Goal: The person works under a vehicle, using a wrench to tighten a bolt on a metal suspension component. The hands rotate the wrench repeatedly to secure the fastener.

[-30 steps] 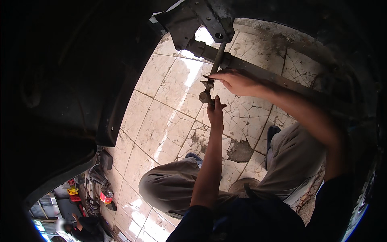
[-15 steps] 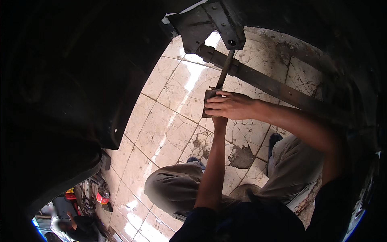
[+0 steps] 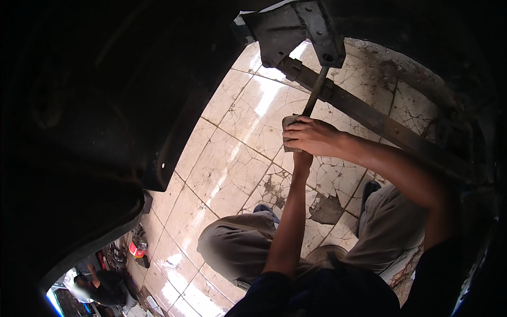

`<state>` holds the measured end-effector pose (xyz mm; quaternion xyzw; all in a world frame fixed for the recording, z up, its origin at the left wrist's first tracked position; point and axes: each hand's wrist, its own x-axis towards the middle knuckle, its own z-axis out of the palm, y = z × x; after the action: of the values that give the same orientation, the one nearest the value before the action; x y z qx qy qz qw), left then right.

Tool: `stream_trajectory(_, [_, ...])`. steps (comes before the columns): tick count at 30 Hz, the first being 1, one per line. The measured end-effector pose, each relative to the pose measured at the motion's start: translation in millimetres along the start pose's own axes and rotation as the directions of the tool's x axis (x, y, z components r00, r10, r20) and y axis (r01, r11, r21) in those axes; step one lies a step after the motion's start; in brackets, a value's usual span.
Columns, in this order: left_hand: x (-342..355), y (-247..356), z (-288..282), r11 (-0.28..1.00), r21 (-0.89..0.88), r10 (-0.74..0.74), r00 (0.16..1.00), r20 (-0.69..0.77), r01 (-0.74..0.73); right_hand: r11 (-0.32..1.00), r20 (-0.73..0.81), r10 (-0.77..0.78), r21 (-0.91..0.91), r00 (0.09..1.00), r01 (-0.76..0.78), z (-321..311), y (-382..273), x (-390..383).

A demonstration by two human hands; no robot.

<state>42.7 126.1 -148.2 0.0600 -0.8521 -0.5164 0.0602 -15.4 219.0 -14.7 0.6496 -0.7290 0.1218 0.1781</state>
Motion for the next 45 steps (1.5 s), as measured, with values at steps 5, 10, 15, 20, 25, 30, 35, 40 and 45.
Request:
stream_trajectory(5, [-2, -31, -4, 0.983, -0.183, -0.004, 0.993, -0.116, -0.017, 0.998, 0.131, -0.056, -0.024, 0.99, 0.06, -6, -20, 20])
stream_trajectory(10, [-4, -15, 0, 0.996, -0.089, -0.014, 0.994, -0.104, 0.005, 0.999, 0.09, -0.008, -0.051, 0.996, 0.013, 3, -8, 19])
stream_trajectory(15, [-6, -3, -7, 0.99, -0.132, -0.054, 0.994, -0.1, 0.04, 0.998, 0.228, 0.008, -0.055, 0.974, 0.005, 8, -13, 36])
stream_trajectory(20, [-9, -4, -7, 0.981, -0.183, -0.084, 0.991, -0.102, 0.065, 0.995, 0.266, 0.029, -0.099, 0.964, -0.003, 16, -18, 38])
stream_trajectory(25, [-1, 3, 4, 0.974, -0.22, -0.075, 0.991, -0.115, 0.048, 0.985, 0.2, 0.105, -0.152, 0.974, -0.075, 15, -10, 30])
stream_trajectory(30, [-8, -1, -6, 0.965, -0.246, -0.125, 0.984, -0.124, 0.091, 0.942, 0.369, 0.075, -0.332, 0.927, 0.056, 3, -43, 40])
stream_trajectory(35, [-1, 5, 1, 0.956, -0.283, -0.118, 0.986, -0.119, 0.08, 0.959, 0.389, 0.145, -0.283, 0.91, -0.032, 9, -27, 42])
stream_trajectory(40, [-13, -9, -15, 0.932, -0.336, -0.191, 0.973, -0.125, 0.14, 0.971, 0.554, 0.157, -0.236, 0.818, -0.026, 10, -44, 73])
stream_trajectory(45, [-13, 19, -11, 0.939, -0.298, -0.194, 0.98, -0.043, 0.173, 0.989, 0.716, 0.143, -0.137, 0.683, -0.063, -13, -23, 76])
